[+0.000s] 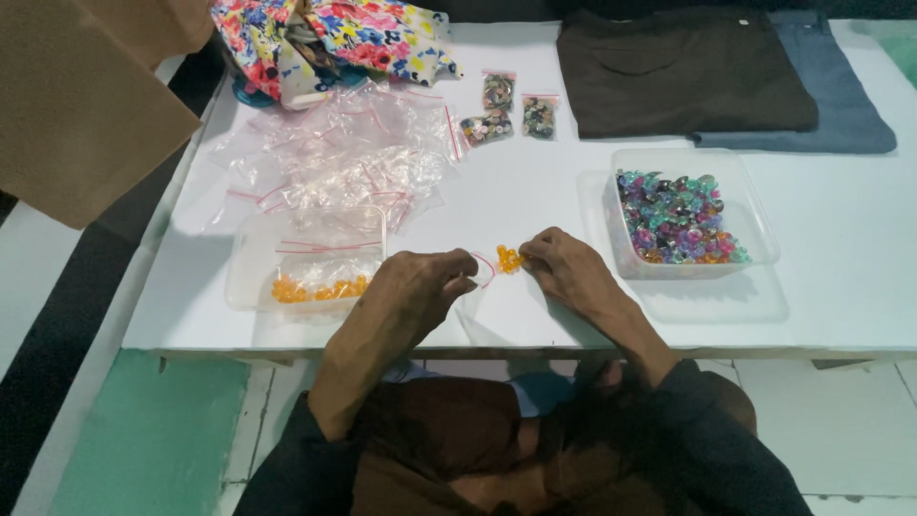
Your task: Picking small beads from a surface and placing them into a small plastic bag
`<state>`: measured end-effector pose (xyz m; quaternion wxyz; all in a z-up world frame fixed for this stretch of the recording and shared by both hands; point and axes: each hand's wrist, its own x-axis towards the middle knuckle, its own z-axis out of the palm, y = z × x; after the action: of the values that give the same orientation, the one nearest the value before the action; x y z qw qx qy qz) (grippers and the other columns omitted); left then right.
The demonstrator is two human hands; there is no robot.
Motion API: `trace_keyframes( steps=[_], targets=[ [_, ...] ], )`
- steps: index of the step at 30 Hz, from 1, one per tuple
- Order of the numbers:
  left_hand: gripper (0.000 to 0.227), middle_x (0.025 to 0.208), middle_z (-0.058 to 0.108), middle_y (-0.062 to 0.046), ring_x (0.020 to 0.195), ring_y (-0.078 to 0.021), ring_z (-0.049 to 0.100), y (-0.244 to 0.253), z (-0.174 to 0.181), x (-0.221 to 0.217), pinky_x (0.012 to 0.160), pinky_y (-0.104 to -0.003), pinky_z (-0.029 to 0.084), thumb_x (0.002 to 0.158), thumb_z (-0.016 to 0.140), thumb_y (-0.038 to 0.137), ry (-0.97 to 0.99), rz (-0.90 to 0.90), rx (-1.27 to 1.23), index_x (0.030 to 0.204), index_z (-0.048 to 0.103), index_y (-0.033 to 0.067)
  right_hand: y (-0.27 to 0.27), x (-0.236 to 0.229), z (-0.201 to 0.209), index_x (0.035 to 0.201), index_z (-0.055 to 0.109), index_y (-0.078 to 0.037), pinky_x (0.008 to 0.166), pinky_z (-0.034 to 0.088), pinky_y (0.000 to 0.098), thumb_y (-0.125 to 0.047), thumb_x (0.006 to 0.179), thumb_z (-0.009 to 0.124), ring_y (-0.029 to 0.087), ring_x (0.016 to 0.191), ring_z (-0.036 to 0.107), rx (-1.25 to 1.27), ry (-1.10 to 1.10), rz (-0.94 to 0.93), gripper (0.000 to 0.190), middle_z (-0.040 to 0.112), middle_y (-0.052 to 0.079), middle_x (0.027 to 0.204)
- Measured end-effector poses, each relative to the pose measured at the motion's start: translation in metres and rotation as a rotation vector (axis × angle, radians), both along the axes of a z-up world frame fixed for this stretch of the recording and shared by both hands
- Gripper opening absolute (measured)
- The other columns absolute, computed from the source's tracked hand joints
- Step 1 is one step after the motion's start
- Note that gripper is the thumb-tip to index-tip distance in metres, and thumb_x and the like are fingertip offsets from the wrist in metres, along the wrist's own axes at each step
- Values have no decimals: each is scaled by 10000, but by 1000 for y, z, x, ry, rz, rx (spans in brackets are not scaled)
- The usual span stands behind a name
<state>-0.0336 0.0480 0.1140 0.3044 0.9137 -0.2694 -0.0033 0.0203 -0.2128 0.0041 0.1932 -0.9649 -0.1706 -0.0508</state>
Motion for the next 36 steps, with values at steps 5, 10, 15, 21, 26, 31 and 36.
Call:
trace_keyframes(
  steps=[5,10,15,21,26,31,36],
  targets=[
    [101,800,757,-134,775,-381,753,-8,6,8,715,-440,598,978,639,176,12,-6,30,1031,711,127,1,0,2,1158,765,-200,812,616,365,-293,965,690,263,971,740,-45,-34,1,227,715,45,1078],
    [92,760,730,-142,804,-436,728,-9,3,17,714,-518,567,962,635,237,21,6,45,1003,651,156,-2,-5,7,1161,763,-189,808,613,359,-330,982,674,238,954,742,69,17,-52,244,716,39,1065],
    [50,725,713,-161,749,-438,731,-10,1,22,699,-508,566,955,637,162,28,-1,0,973,640,115,10,-36,74,1048,802,-139,696,594,285,-153,883,806,196,809,724,677,-12,-73,165,757,80,962],
    [51,722,707,-159,743,-440,727,-13,1,23,677,-513,562,942,655,149,26,-14,-29,964,622,117,39,-50,110,1012,802,-110,590,581,259,-78,868,823,141,708,656,793,-72,115,148,742,71,896],
    [70,748,715,-163,763,-452,722,-9,0,20,674,-520,560,930,674,145,37,3,-76,954,613,120,44,-43,101,1054,791,-77,543,542,271,-28,885,772,176,666,688,608,-140,150,177,767,117,947],
    [85,762,723,-167,772,-459,721,1,-3,19,669,-536,561,920,685,130,5,2,-121,954,610,107,37,-39,93,1068,780,-71,548,548,278,-45,908,771,213,701,728,556,-208,141,162,773,124,999],
    [133,790,729,-150,823,-444,719,16,-11,24,674,-537,557,892,726,139,-50,34,-150,943,605,119,9,-19,49,1141,746,-65,662,599,438,-101,891,762,354,863,755,308,-11,64,253,751,189,1126]
  ],
)
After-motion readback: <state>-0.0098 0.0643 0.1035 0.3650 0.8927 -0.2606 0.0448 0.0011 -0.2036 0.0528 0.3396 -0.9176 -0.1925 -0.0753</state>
